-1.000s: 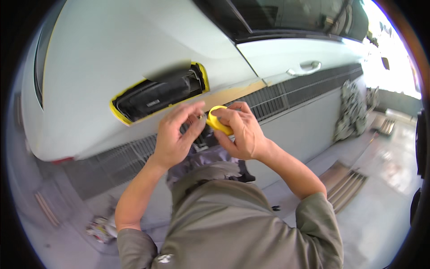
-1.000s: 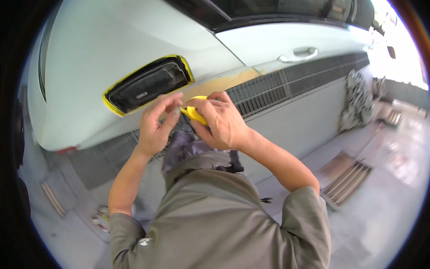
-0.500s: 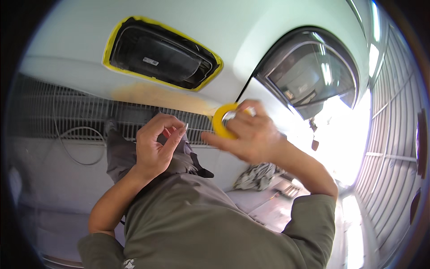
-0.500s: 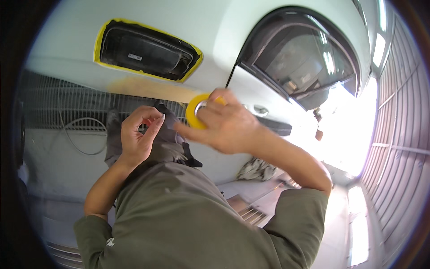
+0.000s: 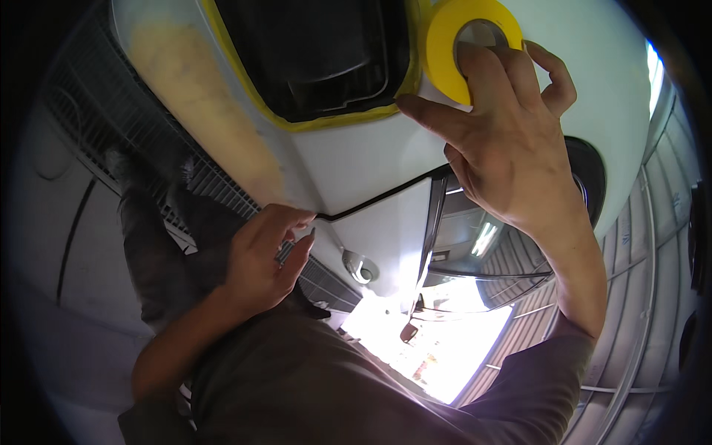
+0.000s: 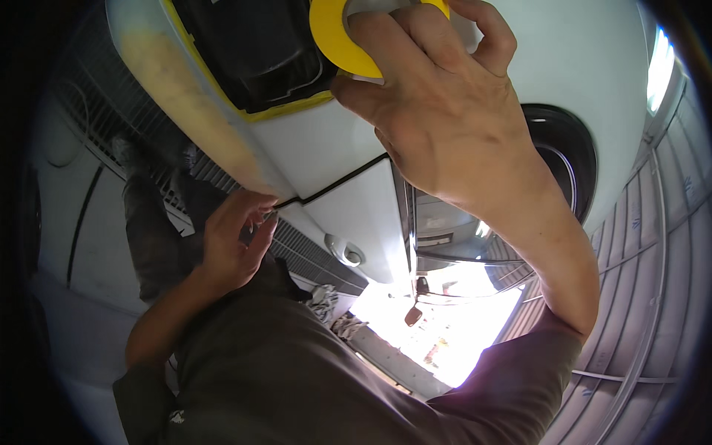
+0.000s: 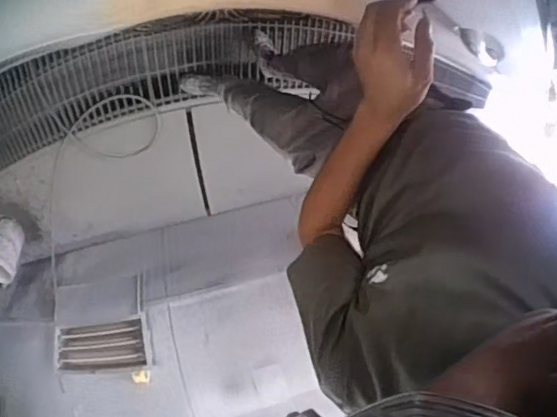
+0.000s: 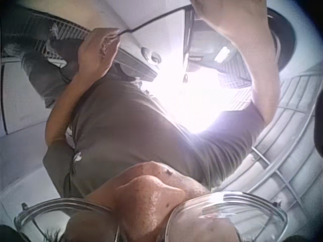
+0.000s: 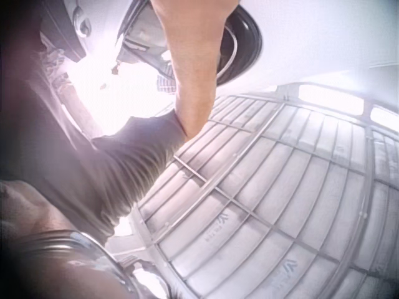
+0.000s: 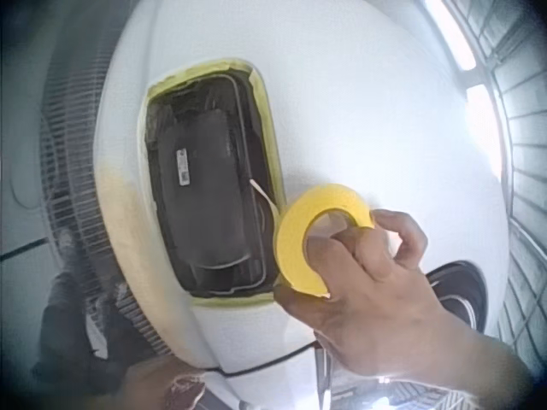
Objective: The person applies yellow masking tape around the fuel filler door and along the rear quarter panel of a white car. They then open the rear door, retrieve a newspaper, and fold it while holding the tape roll.
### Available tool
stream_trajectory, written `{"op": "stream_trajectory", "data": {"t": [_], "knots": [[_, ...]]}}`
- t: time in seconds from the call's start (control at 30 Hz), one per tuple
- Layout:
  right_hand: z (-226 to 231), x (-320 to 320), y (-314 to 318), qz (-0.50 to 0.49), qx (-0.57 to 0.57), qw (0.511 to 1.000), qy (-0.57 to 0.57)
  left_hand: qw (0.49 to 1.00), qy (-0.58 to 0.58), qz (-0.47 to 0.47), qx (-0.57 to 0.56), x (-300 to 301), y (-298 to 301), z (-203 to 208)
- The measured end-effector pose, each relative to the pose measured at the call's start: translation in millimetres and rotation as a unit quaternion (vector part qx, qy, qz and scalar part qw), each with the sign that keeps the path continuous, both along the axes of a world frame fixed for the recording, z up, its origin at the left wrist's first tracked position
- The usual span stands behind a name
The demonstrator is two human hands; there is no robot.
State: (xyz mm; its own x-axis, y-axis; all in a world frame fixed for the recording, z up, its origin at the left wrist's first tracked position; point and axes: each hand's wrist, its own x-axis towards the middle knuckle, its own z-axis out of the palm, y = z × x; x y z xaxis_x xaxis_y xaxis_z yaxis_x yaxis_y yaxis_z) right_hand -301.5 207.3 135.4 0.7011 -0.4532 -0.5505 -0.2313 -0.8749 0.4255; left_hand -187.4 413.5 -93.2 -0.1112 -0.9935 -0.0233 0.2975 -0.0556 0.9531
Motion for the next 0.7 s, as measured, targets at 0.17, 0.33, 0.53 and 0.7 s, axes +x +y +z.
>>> {"op": "stream_trajectory", "data": {"t": [0.17,0.33,0.53,0.7], "knots": [[-5.4,3.5,-9.2,0.036,0.007,0.998,0.042,1.000,0.002,0.001,0.031,-8.0,17.4,-23.1],[-5.9,-0.2,-11.1,0.058,0.020,0.997,0.054,0.999,0.013,-0.003,0.044,-19.7,19.6,-31.4],[-11.9,17.7,-33.5,0.122,0.070,0.988,-0.057,0.999,0.016,-0.020,0.021,-30.6,18.8,-29.9],[-7.0,37.0,-31.3,0.038,0.116,0.990,0.074,1.000,0.015,0.004,0.022,-35.8,21.8,-34.4]]}}
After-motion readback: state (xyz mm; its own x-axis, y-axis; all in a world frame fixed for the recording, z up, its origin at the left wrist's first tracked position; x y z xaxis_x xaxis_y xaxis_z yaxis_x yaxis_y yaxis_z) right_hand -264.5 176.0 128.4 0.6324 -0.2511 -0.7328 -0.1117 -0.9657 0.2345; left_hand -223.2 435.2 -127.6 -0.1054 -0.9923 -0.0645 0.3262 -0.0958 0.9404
